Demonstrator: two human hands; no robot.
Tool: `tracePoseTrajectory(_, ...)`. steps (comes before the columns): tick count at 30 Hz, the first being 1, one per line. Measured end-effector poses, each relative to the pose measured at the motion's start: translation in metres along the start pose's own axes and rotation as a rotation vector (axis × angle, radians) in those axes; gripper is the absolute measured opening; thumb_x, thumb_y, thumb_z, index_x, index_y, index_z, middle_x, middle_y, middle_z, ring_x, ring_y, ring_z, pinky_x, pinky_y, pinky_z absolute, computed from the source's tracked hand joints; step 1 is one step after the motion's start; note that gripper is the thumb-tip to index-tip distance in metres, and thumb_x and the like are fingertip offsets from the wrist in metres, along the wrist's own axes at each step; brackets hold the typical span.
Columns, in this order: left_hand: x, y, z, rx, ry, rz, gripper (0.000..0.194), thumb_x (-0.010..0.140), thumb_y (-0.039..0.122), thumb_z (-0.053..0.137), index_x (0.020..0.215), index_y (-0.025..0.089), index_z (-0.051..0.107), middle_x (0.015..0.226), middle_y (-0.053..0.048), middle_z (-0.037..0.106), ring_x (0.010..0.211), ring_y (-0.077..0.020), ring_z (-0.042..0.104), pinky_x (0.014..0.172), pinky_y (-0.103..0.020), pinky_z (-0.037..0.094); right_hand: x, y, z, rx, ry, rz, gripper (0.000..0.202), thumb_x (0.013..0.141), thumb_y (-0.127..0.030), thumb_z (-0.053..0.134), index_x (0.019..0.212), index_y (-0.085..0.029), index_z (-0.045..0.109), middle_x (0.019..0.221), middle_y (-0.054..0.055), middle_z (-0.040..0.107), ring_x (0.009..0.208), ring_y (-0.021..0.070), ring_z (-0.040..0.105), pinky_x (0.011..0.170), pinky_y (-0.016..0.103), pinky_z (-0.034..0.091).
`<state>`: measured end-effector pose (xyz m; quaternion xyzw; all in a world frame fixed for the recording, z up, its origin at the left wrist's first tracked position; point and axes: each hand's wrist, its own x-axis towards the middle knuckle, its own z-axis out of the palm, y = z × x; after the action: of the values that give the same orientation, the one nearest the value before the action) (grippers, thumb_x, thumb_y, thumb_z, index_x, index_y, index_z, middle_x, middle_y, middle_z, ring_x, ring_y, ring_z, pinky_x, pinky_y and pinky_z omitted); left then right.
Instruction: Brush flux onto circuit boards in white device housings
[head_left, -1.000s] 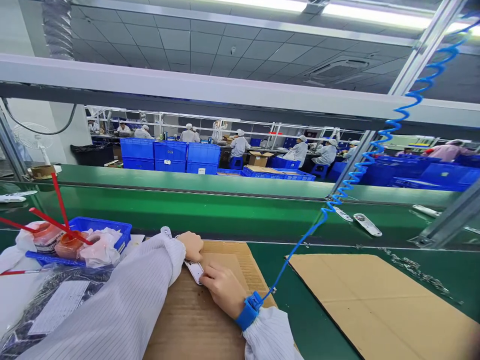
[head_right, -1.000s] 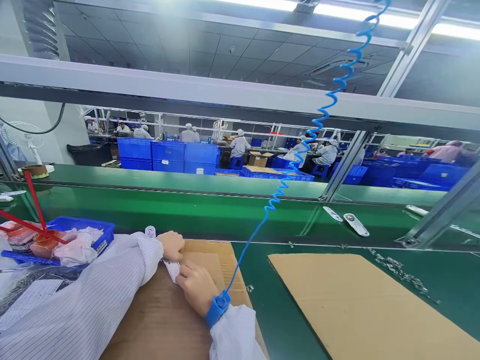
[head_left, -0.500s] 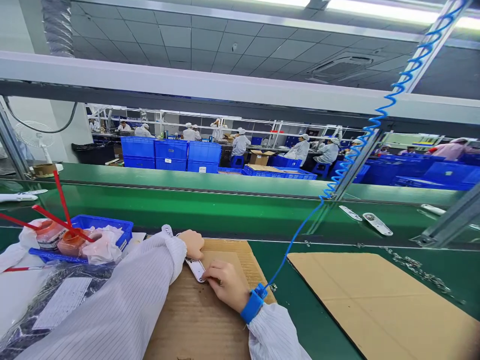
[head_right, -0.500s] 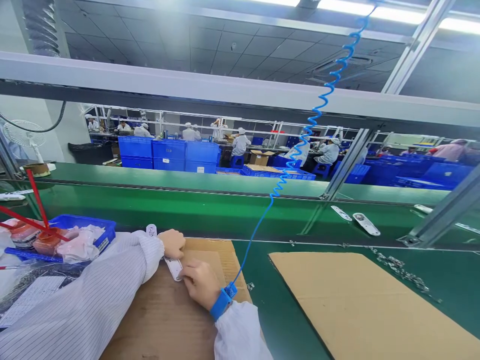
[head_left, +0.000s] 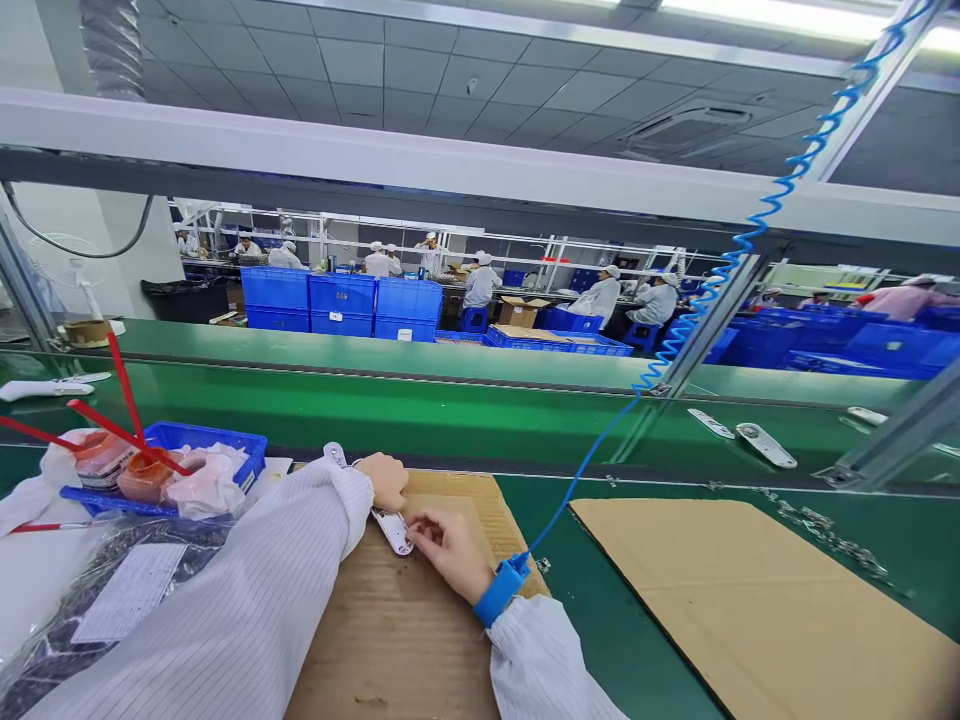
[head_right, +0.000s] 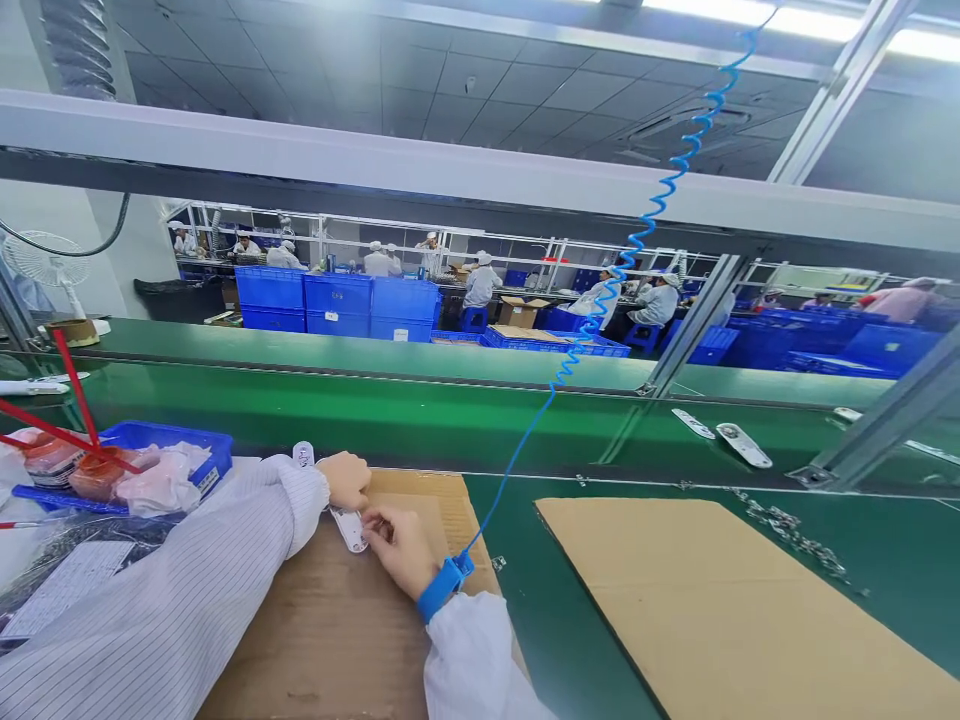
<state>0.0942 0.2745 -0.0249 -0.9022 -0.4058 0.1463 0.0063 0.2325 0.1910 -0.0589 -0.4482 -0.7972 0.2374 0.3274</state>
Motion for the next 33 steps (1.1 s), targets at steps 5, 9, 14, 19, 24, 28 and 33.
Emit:
tracePoseTrajectory(5, -0.001, 0.000, 0.000, 0.023, -0.020, 0.013, 0.025, 0.081, 0.030, 0.048, 0.099, 0.014, 0.052, 0.099, -0.007, 0.055, 0.085, -0.0181, 0.054, 0.073, -0.039, 0.046, 0.004, 0.002, 0.005, 0.119, 0.059, 0.154, 0.011, 0.062, -0.011, 0.061, 0.072, -0.013, 0.059, 0.064, -0.002, 0.051, 0.046, 0.0050, 0.037, 0.044, 0.017, 0.032)
tracePoseTrajectory(9, -0.003, 0.000, -0.002, 0.035, -0.031, 0.014, 0.025, 0.081, 0.031, 0.048, 0.099, 0.014, 0.052, 0.099, -0.007, 0.055, 0.085, -0.0180, 0.054, 0.072, -0.038, 0.046, 0.006, -0.001, 0.005, 0.163, 0.101, 0.259, 0.021, 0.053, -0.006, 0.064, 0.071, -0.014, 0.057, 0.062, -0.004, 0.046, 0.050, 0.0054, 0.037, 0.046, 0.017, 0.031)
tracePoseTrajectory(14, -0.005, 0.002, -0.004, 0.044, -0.027, 0.009, 0.026, 0.081, 0.031, 0.048, 0.100, 0.014, 0.052, 0.099, -0.007, 0.055, 0.085, -0.0180, 0.054, 0.072, -0.038, 0.046, 0.005, -0.006, 0.006, 0.230, -0.010, 0.425, 0.006, 0.062, -0.010, 0.053, 0.067, -0.013, 0.053, 0.047, -0.005, 0.048, 0.037, 0.0054, 0.039, 0.037, 0.017, 0.028)
tracePoseTrajectory(19, -0.006, 0.002, -0.005, 0.034, -0.020, 0.007, 0.026, 0.081, 0.031, 0.048, 0.099, 0.014, 0.052, 0.099, -0.007, 0.055, 0.085, -0.0180, 0.054, 0.072, -0.038, 0.046, 0.007, -0.016, 0.007, 0.296, -0.148, 0.590, 0.008, 0.065, -0.010, 0.041, 0.064, -0.015, 0.047, 0.035, -0.005, 0.049, 0.022, 0.0070, 0.035, 0.027, 0.018, 0.020)
tracePoseTrajectory(24, -0.004, 0.002, -0.002, 0.011, -0.010, -0.003, 0.025, 0.081, 0.031, 0.048, 0.099, 0.014, 0.052, 0.099, -0.007, 0.055, 0.085, -0.0180, 0.054, 0.072, -0.038, 0.046, 0.012, -0.020, 0.009, 0.346, -0.185, 0.683, 0.017, 0.061, -0.004, 0.035, 0.072, -0.016, 0.041, 0.029, -0.008, 0.043, 0.019, 0.0071, 0.032, 0.026, 0.018, 0.015)
tracePoseTrajectory(28, -0.004, 0.002, -0.002, 0.007, 0.002, -0.013, 0.026, 0.081, 0.031, 0.048, 0.099, 0.014, 0.052, 0.099, -0.007, 0.055, 0.085, -0.0180, 0.054, 0.072, -0.038, 0.046, 0.009, -0.020, 0.008, 0.379, -0.177, 0.664, 0.019, 0.065, -0.004, 0.034, 0.080, -0.015, 0.040, 0.031, -0.010, 0.043, 0.020, 0.0064, 0.031, 0.028, 0.018, 0.016)
tracePoseTrajectory(33, -0.005, 0.004, 0.000, 0.012, 0.020, -0.022, 0.025, 0.081, 0.031, 0.048, 0.099, 0.014, 0.052, 0.098, -0.007, 0.055, 0.084, -0.0176, 0.055, 0.072, -0.038, 0.046, 0.004, -0.017, 0.004, 0.396, -0.163, 0.584, 0.017, 0.066, -0.007, 0.046, 0.081, -0.014, 0.047, 0.042, -0.011, 0.041, 0.029, 0.0034, 0.033, 0.035, 0.017, 0.022)
